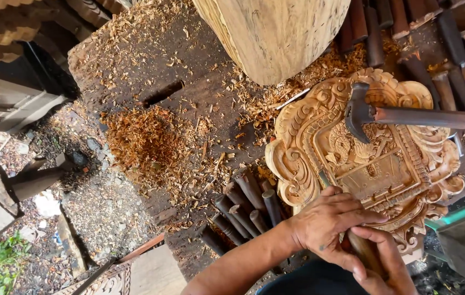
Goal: The person carves an intricate wooden plaque using a hammer and various chisels, occasionally clearing wood shavings from the workbench by hand.
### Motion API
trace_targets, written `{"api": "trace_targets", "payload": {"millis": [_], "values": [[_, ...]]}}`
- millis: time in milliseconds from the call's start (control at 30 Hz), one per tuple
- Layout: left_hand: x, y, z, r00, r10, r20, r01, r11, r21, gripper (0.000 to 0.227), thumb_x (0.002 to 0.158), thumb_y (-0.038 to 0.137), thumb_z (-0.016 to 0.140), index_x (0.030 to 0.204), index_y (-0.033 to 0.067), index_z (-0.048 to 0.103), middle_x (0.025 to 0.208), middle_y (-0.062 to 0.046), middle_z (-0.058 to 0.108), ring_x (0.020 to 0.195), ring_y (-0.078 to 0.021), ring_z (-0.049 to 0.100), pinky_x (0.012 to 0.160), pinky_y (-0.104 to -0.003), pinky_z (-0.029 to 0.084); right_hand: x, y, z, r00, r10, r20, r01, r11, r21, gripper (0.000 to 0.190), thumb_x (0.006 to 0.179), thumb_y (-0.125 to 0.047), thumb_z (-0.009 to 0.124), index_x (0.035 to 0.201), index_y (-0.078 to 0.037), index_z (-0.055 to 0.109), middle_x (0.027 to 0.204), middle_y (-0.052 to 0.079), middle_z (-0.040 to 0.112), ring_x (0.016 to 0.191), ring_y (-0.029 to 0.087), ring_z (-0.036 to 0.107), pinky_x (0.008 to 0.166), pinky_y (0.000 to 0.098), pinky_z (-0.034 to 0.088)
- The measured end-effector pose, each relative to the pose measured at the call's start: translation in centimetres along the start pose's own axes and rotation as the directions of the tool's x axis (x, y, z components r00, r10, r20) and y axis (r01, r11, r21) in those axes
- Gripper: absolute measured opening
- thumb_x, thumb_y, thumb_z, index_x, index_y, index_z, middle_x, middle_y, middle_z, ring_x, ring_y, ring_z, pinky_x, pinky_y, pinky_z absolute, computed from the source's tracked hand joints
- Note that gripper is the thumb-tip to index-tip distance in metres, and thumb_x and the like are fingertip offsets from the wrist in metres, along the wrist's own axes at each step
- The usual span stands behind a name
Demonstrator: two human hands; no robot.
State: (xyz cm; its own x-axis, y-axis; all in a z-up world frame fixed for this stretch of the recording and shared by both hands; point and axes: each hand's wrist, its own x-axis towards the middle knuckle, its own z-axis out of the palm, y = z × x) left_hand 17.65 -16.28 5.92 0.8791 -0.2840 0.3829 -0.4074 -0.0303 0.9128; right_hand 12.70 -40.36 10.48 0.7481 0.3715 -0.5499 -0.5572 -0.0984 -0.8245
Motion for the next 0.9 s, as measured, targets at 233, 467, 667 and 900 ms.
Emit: {"api": "trace_targets", "payload": {"millis": [233, 467, 667, 900], "values": [[-0.7, -0.4, 0.3, 0.996, -0.075, -0.049, 0.071, 0.994, -0.084, 0.077, 0.091, 0.078, 0.057, 0.140, 0.0194, 0.063, 0.106, 0.000, 0.071, 0.093, -0.0161, 0.064, 0.091, -0.027, 0.039, 0.1, -2.0, 1.3, 0.966, 0.218, -0.141, -0.250, 0.924, -0.290, 0.070, 0.077, 0.005, 0.061, 0.145, -0.004, 0.044, 0.132, 0.024, 0.056, 0.106, 0.028, 0.062, 0.093, 0.0409, 0.052], [-0.6, -0.1, -0.4, 0.980, -0.157, -0.125, 0.120, 0.958, -0.260, 0.074, 0.099, 0.077, 0.051, 0.139, 0.0170, 0.063, 0.118, -0.003, 0.072, 0.101, -0.0169, 0.067, 0.100, -0.027, 0.043, 3.6, -8.4, 6.4, 0.959, 0.255, -0.125, -0.284, 0.842, -0.458, 0.068, 0.077, -0.008, 0.066, 0.141, -0.008, 0.044, 0.128, 0.019, 0.055, 0.123, 0.024, 0.063, 0.102, 0.0379, 0.047], [-1.5, -0.8, -0.7, 0.983, -0.138, -0.119, 0.094, 0.944, -0.316, 0.067, 0.101, 0.072, 0.052, 0.131, 0.0138, 0.067, 0.108, -0.005, 0.074, 0.096, -0.0180, 0.071, 0.097, -0.029, 0.046, 2.7, -5.5, 7.9, 0.993, 0.110, -0.045, -0.118, 0.867, -0.484, 0.073, 0.076, -0.009, 0.067, 0.143, -0.005, 0.038, 0.132, 0.021, 0.050, 0.124, 0.025, 0.061, 0.101, 0.0402, 0.049], [-0.3, -0.5, 1.5, 0.999, 0.052, -0.006, -0.051, 0.990, 0.128, 0.063, 0.085, 0.066, 0.063, 0.118, 0.0135, 0.074, 0.092, -0.006, 0.073, 0.084, -0.0186, 0.068, 0.078, -0.030, 0.041, -0.8, 0.9, 4.2, 0.965, -0.107, -0.238, 0.029, 0.950, -0.311, 0.065, 0.075, 0.007, 0.059, 0.137, -0.002, 0.045, 0.136, 0.020, 0.057, 0.128, 0.020, 0.060, 0.103, 0.0315, 0.049]]}}
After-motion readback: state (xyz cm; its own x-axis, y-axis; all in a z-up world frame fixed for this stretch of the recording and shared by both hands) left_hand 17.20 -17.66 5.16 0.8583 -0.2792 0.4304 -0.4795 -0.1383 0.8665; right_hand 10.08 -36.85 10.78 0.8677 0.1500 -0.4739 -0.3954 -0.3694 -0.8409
